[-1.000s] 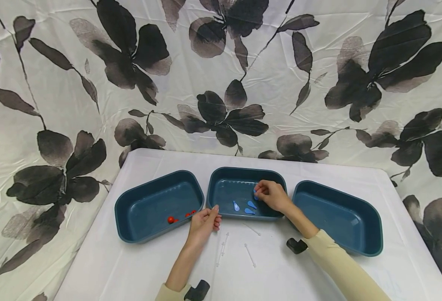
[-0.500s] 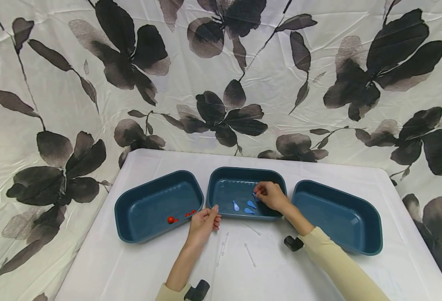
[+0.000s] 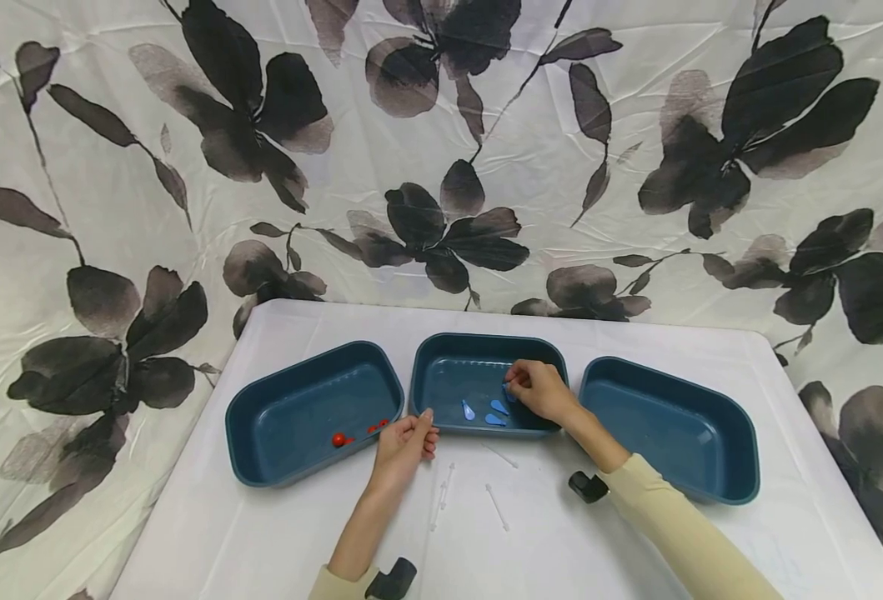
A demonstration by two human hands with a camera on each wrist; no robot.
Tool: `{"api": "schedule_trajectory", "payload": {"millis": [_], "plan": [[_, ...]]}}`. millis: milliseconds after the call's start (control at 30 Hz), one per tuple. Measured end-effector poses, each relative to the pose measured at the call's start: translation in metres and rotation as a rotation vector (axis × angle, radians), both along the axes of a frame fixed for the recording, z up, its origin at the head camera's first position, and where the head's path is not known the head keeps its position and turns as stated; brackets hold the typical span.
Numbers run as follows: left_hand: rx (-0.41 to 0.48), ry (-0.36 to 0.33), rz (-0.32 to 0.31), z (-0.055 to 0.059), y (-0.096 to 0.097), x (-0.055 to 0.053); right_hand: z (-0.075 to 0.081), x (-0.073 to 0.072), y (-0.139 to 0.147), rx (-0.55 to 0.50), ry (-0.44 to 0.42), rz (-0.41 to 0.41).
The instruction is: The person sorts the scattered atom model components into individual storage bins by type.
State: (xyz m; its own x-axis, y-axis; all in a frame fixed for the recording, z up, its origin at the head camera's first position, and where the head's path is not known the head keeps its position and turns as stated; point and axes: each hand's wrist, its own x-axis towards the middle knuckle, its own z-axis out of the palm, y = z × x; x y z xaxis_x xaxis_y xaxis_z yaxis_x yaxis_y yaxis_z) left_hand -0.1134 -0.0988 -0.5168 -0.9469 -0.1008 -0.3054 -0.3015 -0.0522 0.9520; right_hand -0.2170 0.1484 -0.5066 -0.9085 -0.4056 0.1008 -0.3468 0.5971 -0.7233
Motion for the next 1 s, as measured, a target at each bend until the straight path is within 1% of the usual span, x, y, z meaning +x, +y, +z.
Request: {"api": "schedule_trajectory", "payload": {"millis": [233,333,500,667,800,1000], "plan": [[0.002,0.007,0.007,0.002,0.001,0.001,0.003,0.005,0.005,-0.032,0.070,-0.004],[-0.001,0.010,0.014,0.002,0.002,0.002,0.005,0.007,0.008,-0.052,0.086,0.001],[-0.002,0.023,0.017,0.001,0.002,0.002,0.008,0.011,0.014,-0.073,0.078,-0.008],[-0.011,0.038,0.010,0.001,0.001,0.002,0.009,0.013,0.021,-0.119,0.056,-0.013],[-0.035,0.037,0.006,0.002,0.001,0.003,0.011,0.016,0.027,-0.152,0.061,-0.015],[-0.109,0.027,-0.026,0.003,-0.001,0.007,0.011,0.020,0.037,-0.216,0.079,-0.021]]}}
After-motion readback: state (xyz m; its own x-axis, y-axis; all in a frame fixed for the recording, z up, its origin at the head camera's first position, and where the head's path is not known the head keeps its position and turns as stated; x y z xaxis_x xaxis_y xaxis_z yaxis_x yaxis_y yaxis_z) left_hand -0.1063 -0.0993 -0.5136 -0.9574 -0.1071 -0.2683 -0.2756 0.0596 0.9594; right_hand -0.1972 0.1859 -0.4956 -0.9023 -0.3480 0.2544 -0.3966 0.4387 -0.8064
